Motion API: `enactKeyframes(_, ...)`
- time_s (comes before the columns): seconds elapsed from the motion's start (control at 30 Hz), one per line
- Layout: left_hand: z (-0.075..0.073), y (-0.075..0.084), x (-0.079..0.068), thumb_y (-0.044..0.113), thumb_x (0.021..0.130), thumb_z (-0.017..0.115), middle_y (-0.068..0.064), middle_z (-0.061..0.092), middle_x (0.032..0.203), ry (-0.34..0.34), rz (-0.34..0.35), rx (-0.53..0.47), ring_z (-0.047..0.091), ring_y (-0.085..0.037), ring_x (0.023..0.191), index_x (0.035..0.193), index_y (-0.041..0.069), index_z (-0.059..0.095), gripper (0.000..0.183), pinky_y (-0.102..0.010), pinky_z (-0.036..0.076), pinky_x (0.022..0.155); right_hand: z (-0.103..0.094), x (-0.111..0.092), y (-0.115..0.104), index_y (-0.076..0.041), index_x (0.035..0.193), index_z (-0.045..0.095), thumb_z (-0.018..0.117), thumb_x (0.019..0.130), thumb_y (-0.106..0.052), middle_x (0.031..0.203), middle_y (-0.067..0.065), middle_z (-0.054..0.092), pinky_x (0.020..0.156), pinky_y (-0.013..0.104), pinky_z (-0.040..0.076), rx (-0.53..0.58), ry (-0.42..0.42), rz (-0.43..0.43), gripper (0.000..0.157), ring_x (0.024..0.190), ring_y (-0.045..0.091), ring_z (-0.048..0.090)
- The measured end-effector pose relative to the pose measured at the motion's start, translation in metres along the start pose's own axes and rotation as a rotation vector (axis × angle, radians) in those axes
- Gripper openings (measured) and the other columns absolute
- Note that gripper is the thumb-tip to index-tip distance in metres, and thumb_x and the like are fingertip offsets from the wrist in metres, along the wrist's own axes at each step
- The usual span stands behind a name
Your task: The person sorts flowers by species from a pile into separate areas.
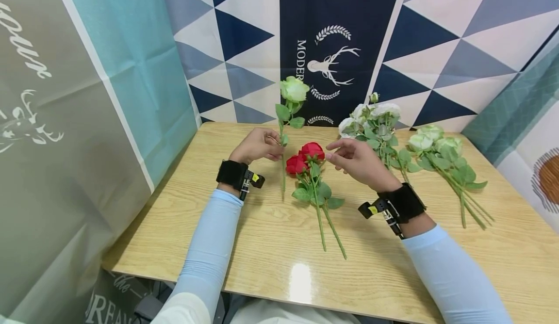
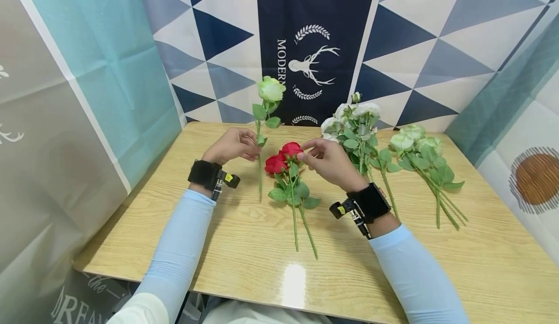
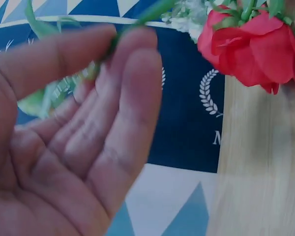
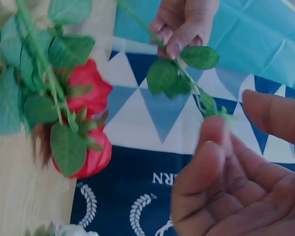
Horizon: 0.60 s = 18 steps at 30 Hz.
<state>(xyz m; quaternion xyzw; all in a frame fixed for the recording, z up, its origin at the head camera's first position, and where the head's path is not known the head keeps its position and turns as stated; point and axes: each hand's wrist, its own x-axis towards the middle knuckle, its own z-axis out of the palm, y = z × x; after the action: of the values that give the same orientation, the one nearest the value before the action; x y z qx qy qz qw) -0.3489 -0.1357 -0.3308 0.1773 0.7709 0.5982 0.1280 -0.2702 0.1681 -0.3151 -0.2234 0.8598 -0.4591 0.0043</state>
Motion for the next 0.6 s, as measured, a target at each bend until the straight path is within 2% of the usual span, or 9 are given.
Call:
enactKeyframes(0.1,0.007,0.001,0.002,-0.003,0.092,0.073,-0.023,0.069,0.092,-0.101,0.065,0.009,0.069,-0.049,0.089,0.106,-0.003,0.059,0.019,-0.05,0.06,0.081,0.003,-0.001,-0.003,-0.004,0.132,0.062,0.063,0.105,-0.024,0.104,0.014,0.069,0.074,0.034,0.052,0.036,0.039,-0.044,0.034,0.085,0.021,0.065)
enactKeyframes(0.17,0.012,0.003,0.003,-0.003,0.092,0.074,-0.021,0.068,0.089,-0.158,0.102,0.018,0.069,-0.051,0.089,0.105,-0.003,0.06,0.019,-0.055,0.059,0.081,0.006,-0.002,-0.004,-0.002,0.131,0.064,0.062,0.105,-0.021,0.106,0.015,0.069,0.075,0.031,0.053,0.058,0.076,-0.081,0.032,0.087,0.019,0.065)
enactKeyframes(0.27,0.021,0.007,0.003,-0.004,0.091,0.075,-0.015,0.066,0.085,-0.237,0.164,0.057,0.07,-0.045,0.085,0.105,-0.001,0.06,0.021,-0.057,0.058,0.08,0.011,-0.002,-0.005,0.001,0.129,0.065,0.063,0.104,-0.016,0.111,0.018,0.069,0.075,0.029,0.055,0.101,0.136,-0.118,0.03,0.088,0.014,0.067)
enactKeyframes(0.33,0.027,0.009,0.003,-0.004,0.09,0.076,-0.014,0.065,0.084,-0.291,0.207,0.087,0.07,-0.04,0.081,0.104,0.0,0.06,0.022,-0.054,0.058,0.079,0.015,-0.001,-0.005,0.002,0.129,0.065,0.063,0.104,-0.013,0.114,0.022,0.069,0.076,0.029,0.056,0.124,0.159,-0.126,0.03,0.09,0.014,0.068)
enactKeyframes(0.4,0.032,0.011,0.002,-0.004,0.089,0.076,-0.015,0.064,0.083,-0.346,0.248,0.111,0.07,-0.037,0.079,0.103,0.001,0.06,0.022,-0.045,0.059,0.074,0.018,-0.001,-0.006,0.003,0.13,0.065,0.062,0.104,-0.011,0.116,0.023,0.068,0.077,0.031,0.056,0.141,0.165,-0.123,0.03,0.091,0.014,0.069)
enactKeyframes(0.47,0.037,0.013,0.002,-0.005,0.089,0.076,-0.015,0.065,0.083,-0.405,0.26,0.107,0.07,-0.035,0.078,0.103,0.001,0.06,0.021,-0.038,0.057,0.069,0.021,-0.001,-0.007,0.003,0.134,0.063,0.062,0.103,-0.007,0.119,0.023,0.067,0.079,0.032,0.057,0.162,0.16,-0.106,0.033,0.094,0.014,0.069)
enactKeyframes(0.6,0.045,0.016,0.002,-0.01,0.089,0.072,-0.015,0.069,0.084,-0.51,0.245,0.095,0.07,-0.03,0.071,0.108,0.0,0.063,0.024,-0.036,0.053,0.06,0.027,-0.001,-0.008,0.003,0.131,0.066,0.066,0.101,-0.011,0.116,0.021,0.07,0.079,0.033,0.057,0.195,0.166,-0.089,0.032,0.093,0.012,0.068)
